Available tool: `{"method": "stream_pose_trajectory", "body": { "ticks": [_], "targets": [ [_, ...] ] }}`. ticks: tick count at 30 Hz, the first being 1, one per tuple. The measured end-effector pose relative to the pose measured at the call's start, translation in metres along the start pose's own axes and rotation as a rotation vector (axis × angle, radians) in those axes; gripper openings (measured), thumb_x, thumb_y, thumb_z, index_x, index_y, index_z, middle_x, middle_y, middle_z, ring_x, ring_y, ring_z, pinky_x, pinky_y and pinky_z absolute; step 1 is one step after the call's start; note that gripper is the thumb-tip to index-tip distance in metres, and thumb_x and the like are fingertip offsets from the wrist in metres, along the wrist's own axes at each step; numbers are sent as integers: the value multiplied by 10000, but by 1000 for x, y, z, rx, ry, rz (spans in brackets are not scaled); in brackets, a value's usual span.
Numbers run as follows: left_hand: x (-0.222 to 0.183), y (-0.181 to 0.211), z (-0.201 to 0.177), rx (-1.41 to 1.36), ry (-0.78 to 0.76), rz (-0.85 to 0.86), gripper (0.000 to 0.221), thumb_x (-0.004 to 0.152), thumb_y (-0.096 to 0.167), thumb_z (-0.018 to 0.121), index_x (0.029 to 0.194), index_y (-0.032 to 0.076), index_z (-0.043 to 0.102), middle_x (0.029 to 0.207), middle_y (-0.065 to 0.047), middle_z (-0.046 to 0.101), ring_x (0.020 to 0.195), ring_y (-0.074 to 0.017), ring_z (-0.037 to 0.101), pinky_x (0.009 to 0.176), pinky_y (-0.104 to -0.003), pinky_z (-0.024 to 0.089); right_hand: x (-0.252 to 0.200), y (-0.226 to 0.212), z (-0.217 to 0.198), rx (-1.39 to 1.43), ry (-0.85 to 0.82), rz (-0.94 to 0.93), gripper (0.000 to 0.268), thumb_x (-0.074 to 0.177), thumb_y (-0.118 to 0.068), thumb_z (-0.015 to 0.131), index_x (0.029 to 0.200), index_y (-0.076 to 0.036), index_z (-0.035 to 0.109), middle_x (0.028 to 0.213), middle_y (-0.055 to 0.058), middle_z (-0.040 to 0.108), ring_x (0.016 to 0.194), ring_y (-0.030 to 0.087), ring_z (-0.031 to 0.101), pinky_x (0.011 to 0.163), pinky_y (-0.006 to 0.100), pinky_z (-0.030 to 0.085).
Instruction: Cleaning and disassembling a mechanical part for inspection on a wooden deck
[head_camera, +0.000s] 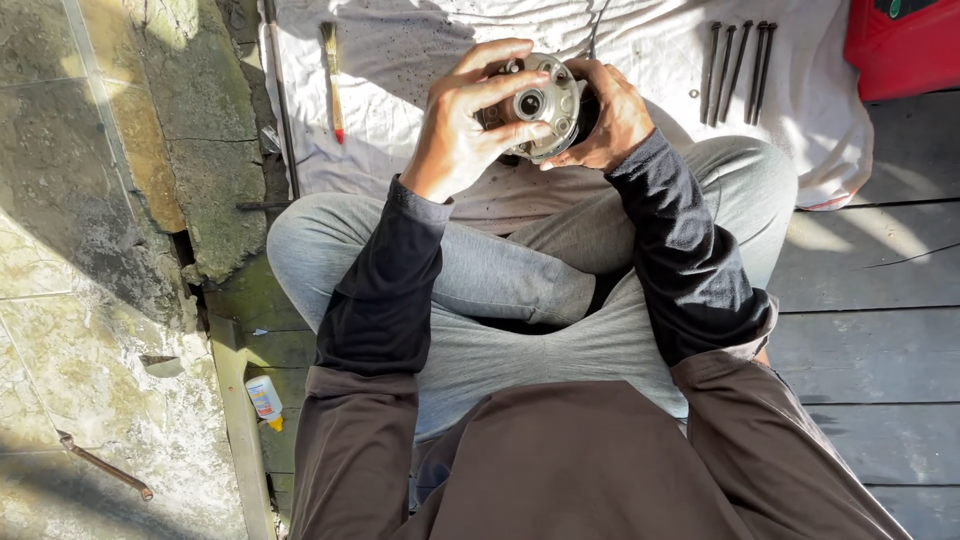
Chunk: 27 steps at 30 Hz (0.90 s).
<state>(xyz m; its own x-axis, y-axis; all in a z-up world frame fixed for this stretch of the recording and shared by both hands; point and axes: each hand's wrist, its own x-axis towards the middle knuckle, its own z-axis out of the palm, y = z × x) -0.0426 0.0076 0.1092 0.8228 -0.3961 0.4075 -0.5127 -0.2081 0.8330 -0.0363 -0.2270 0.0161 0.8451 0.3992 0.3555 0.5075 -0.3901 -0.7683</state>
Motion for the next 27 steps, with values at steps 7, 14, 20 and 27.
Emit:
{"method": "stream_pose_trajectory", "body": {
  "ticks": [7, 14, 20, 27],
  "targets": [
    [0, -6, 2, -13, -25, -2, 493, 705, 10, 986, 1144, 83, 775, 1335, -68, 579, 1211, -249, 626, 1101, -371, 555, -1, 0, -2, 0, -7, 24, 1092, 410, -257, 1066, 1318, 40, 538, 1151, 202, 675, 1024, 357, 673, 922, 460, 564],
    [-7, -31, 10, -128, 46, -87, 366, 887, 167, 846, 1214, 127, 688, 1188, -60, 659, 1000, -203, 687, 920, -350, 628, -1, 5, 0, -2, -16, 9, 1101, 449, -300, 1070, 1332, 60, 519, 1174, 224, 670, 1062, 381, 671, 962, 490, 559],
    [-12, -56, 5, -703, 194, -339, 363, 1003, 391, 678, 1222, 102, 686, 1143, -134, 740, 957, -226, 742, 756, -335, 647, 1, 2, 0, 14, 0, 11, 1016, 493, -291, 1053, 1318, 25, 552, 1126, 199, 665, 994, 327, 661, 915, 461, 571],
    [-10, -52, -4, -986, 180, -365, 370, 991, 394, 693, 1186, 80, 703, 1206, -157, 737, 1033, -253, 753, 846, -355, 677, 3, -4, -2, 5, 2, 6, 995, 504, -276, 1055, 1308, 48, 565, 1129, 204, 662, 987, 325, 652, 918, 448, 555]
  ]
}}
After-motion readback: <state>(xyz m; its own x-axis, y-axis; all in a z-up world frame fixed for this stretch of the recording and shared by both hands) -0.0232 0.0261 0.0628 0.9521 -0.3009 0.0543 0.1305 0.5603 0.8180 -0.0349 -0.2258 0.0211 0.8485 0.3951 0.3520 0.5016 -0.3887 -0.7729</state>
